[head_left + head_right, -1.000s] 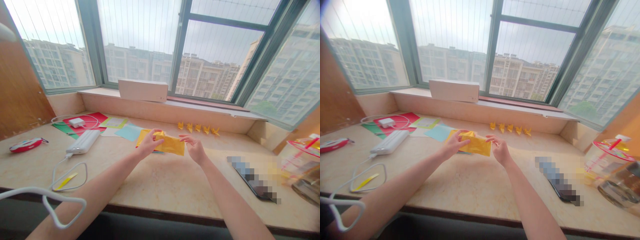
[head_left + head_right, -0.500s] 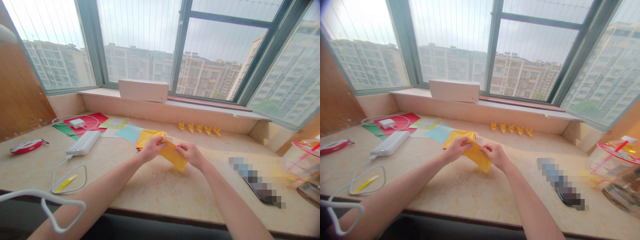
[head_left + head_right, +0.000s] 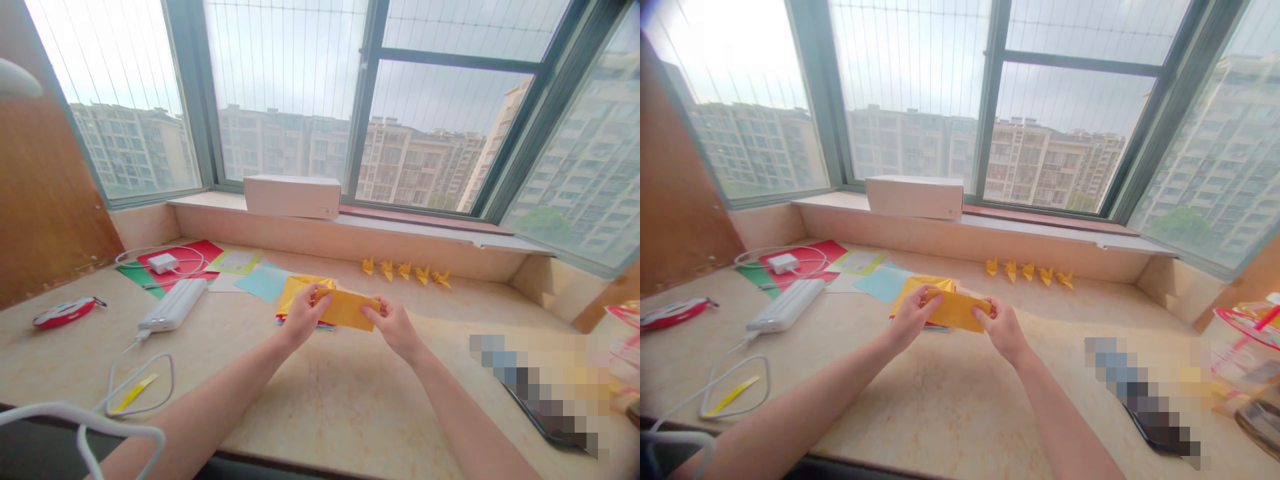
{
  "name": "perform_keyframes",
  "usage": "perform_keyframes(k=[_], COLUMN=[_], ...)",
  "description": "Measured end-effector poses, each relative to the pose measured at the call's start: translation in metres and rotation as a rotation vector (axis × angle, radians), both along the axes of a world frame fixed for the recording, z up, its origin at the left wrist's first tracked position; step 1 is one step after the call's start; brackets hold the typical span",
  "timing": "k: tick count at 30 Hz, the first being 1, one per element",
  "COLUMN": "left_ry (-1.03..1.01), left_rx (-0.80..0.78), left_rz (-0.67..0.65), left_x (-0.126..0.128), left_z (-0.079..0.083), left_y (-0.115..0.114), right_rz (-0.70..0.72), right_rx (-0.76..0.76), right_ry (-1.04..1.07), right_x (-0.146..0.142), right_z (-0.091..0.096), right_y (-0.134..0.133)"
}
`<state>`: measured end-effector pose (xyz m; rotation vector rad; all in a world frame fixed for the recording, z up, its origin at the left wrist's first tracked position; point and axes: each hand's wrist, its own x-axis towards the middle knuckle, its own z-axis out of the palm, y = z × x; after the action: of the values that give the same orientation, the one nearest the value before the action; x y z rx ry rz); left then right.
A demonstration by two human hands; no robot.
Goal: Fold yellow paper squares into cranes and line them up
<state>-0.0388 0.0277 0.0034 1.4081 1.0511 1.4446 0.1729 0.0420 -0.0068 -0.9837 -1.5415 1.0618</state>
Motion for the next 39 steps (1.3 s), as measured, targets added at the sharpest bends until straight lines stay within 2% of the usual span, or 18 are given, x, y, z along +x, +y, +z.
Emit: perform_keyframes(k=[6, 13, 16, 20, 23, 26, 28, 30, 34, 39], left_ry=[0.229, 0.239, 0.271, 0.244, 0.161, 0.002, -0.102, -0.194, -0.346, -0.462], left_rx=[0.063, 0.005, -0.022, -0.091, -0.12, -0.163, -0.196, -0.224, -0.269, -0.264], left_rz=[-0.01, -0.154, -0.242, -0.287, -0.281, -0.2, -0.139, -0.088, -0.042, -0.2], left_x=[0.005, 0.006, 0.007, 0.01, 0.01, 0.009, 0.007, 0.006, 0.007, 0.015], left_z=[-0.008, -0.006, -0.002, -0.004, -0.009, -0.012, -0.012, -0.011, -0.009, -0.004], left_y=[-0.007, -0.012, -0.016, -0.016, -0.011, -0.005, -0.003, -0.003, -0.005, -0.013], right_rz=[-0.15, -0.183, -0.156, -0.049, -0.067, -0.225, -0.274, -0.215, -0.004, 0.081], right_rx=[0.074, 0.082, 0.077, 0.094, 0.158, 0.33, 0.453, 0.518, 0.537, 0.567], right_ry=[0.043, 0.096, 0.071, 0.03, 0.035, -0.046, -0.155, -0.25, -0.422, -0.487], right_x=[0.001, -0.002, -0.004, -0.009, -0.01, -0.006, -0.004, -0.004, -0.013, -0.018], right_z=[-0.003, -0.012, -0.016, -0.018, -0.016, -0.012, -0.01, -0.01, -0.016, -0.022], right_y=[0.006, 0.01, 0.009, 0.004, 0.002, 0.002, 0.001, -0.003, -0.013, -0.013])
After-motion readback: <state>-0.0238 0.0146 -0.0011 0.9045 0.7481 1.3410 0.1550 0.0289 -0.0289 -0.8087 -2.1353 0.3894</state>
